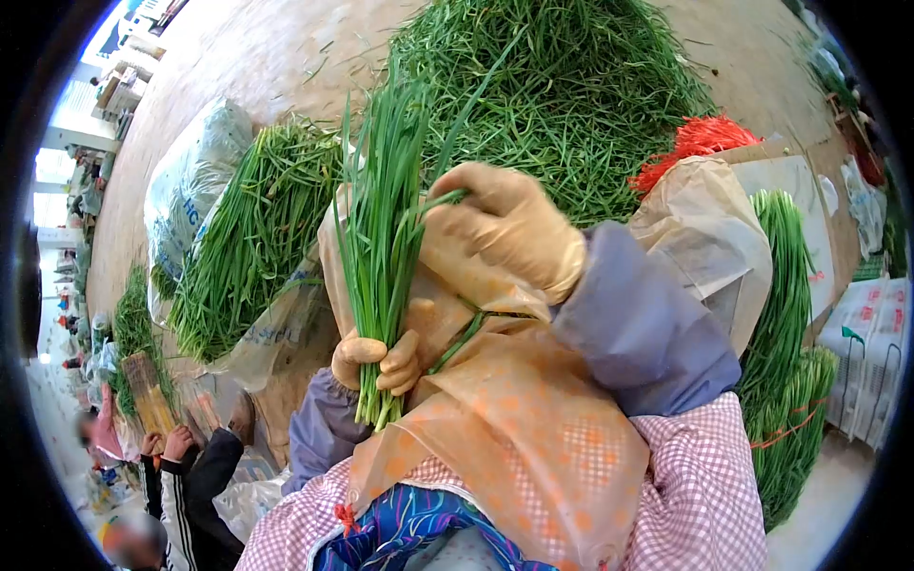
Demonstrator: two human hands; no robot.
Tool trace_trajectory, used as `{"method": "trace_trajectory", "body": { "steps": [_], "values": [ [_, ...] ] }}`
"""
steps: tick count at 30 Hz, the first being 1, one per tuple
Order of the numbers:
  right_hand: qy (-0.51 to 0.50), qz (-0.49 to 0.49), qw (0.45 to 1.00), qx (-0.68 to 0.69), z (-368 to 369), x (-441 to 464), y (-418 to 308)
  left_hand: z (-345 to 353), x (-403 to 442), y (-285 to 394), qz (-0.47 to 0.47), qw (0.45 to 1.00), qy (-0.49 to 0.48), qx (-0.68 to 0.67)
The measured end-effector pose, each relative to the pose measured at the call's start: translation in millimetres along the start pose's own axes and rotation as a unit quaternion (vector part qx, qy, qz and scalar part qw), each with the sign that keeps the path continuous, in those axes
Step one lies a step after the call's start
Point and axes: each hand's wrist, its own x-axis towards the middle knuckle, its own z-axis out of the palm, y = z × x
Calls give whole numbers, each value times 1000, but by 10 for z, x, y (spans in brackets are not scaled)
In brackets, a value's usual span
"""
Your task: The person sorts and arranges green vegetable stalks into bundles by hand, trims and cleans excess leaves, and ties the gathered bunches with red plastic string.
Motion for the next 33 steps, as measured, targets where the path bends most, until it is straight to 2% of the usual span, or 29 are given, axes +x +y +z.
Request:
{"method": "trace_trajectory", "body": {
  "steps": [2,4,5,7,10,12,15,16,19,20,22,23,24,26,28,29,30,31,32,33],
  "values": [
    [-58,-13,998,-33,96,52,152,-45,-36,-19,0,1000,12,19],
    [-43,-185,954,-232,140,84,204,15,-62,-2,-1,999,18,37],
    [-15,-232,932,-278,157,81,203,14,-85,5,-8,999,15,29],
    [61,-208,970,-113,96,118,205,-6,-105,20,-22,1000,-5,7],
    [172,-154,969,87,-190,192,139,-66,-110,30,-44,998,-42,-18],
    [218,-131,965,68,-411,254,42,-91,-103,48,-57,997,-48,-18],
    [167,-84,982,-12,-566,355,-149,-83,-82,62,-65,996,-52,-20],
    [133,-51,988,-60,-626,438,-130,-77,-74,64,-66,996,-53,-18],
    [14,6,997,-77,-644,669,48,-42,-85,70,-75,997,-23,-3],
    [-7,-37,998,-40,-628,720,173,-16,-94,70,-74,997,-14,6],
    [54,-58,997,-25,-558,716,183,38,-91,83,-70,997,7,21],
    [84,-157,979,-103,-678,779,258,43,-90,80,-69,997,15,34],
    [139,-124,981,-60,-706,774,205,43,-88,77,-69,996,22,47],
    [181,-118,974,62,-1050,852,401,60,-73,80,-74,994,38,70],
    [226,-76,969,69,-1263,849,481,105,-42,93,-81,991,57,89],
    [169,14,985,-4,-1555,811,531,133,-26,95,-80,990,67,94],
    [218,-40,959,-176,-1528,769,532,165,-12,99,-79,989,78,99],
    [259,-94,899,-341,-1458,673,529,190,1,104,-79,987,90,105],
    [291,-144,806,-494,-1370,561,516,203,16,106,-79,986,96,108],
    [252,-147,792,-536,-1241,401,304,216,31,105,-80,985,102,113]
  ]
}}
